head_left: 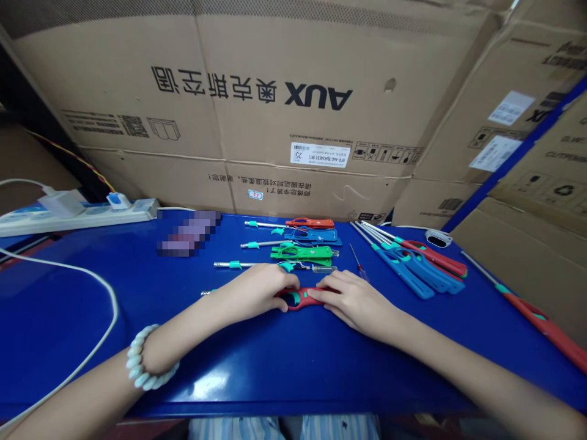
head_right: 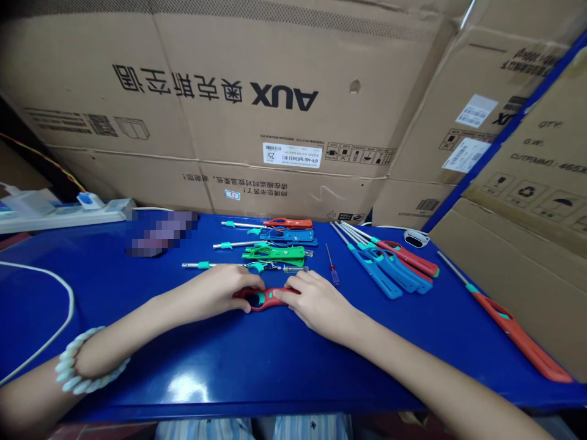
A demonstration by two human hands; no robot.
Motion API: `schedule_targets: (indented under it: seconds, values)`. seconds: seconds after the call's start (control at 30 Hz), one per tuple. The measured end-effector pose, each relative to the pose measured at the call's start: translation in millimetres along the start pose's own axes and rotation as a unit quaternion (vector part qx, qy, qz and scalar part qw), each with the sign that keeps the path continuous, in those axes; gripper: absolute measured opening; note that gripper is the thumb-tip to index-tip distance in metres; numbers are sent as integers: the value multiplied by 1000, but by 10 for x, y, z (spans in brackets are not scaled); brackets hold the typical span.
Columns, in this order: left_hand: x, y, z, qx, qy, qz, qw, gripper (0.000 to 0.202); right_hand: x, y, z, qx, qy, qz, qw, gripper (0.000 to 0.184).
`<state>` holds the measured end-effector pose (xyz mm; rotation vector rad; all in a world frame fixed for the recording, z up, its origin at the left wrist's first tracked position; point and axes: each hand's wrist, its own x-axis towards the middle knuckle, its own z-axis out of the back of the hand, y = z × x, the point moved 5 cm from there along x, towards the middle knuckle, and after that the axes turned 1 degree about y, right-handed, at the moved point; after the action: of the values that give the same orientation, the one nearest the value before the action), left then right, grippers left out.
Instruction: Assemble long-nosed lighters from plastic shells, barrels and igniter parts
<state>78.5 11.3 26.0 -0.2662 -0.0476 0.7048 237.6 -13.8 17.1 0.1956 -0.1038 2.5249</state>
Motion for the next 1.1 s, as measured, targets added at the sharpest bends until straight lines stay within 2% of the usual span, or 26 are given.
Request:
schedule_targets:
  seconds: [0.17,0.3,0.5,0.63,0.7,0.8,0.87,1.1]
  values:
    - [-8,-78,-57,92,2,-7,996,14,8,0,-20,-7,9,2,1000,28]
    - [-10,-100,-95,117,-4,-16,993,13,24,-16,-27,32,20,1,999,27]
    - [-11,-82,-35,53,0,-21,998,15,22,-95,2,166,24,-41,985,29]
    - [-21,-41,-2,-7,-2,-22,1000,27,28,-162,-13,266,7,-79,961,36]
    - [-23,-4,-14,-23,2,-14,1000,26,32,-206,-48,296,10,-116,948,38]
    - [-24,47,-27,-31,4,1,1000,16,37,-232,-97,312,41,-150,937,23]
    - [-26,62,-18,-30,4,6,1000,12,41,-216,-96,319,55,-143,935,14]
    - [-32,29,38,-30,5,6,1000,9,41,-175,-35,272,59,-139,950,21]
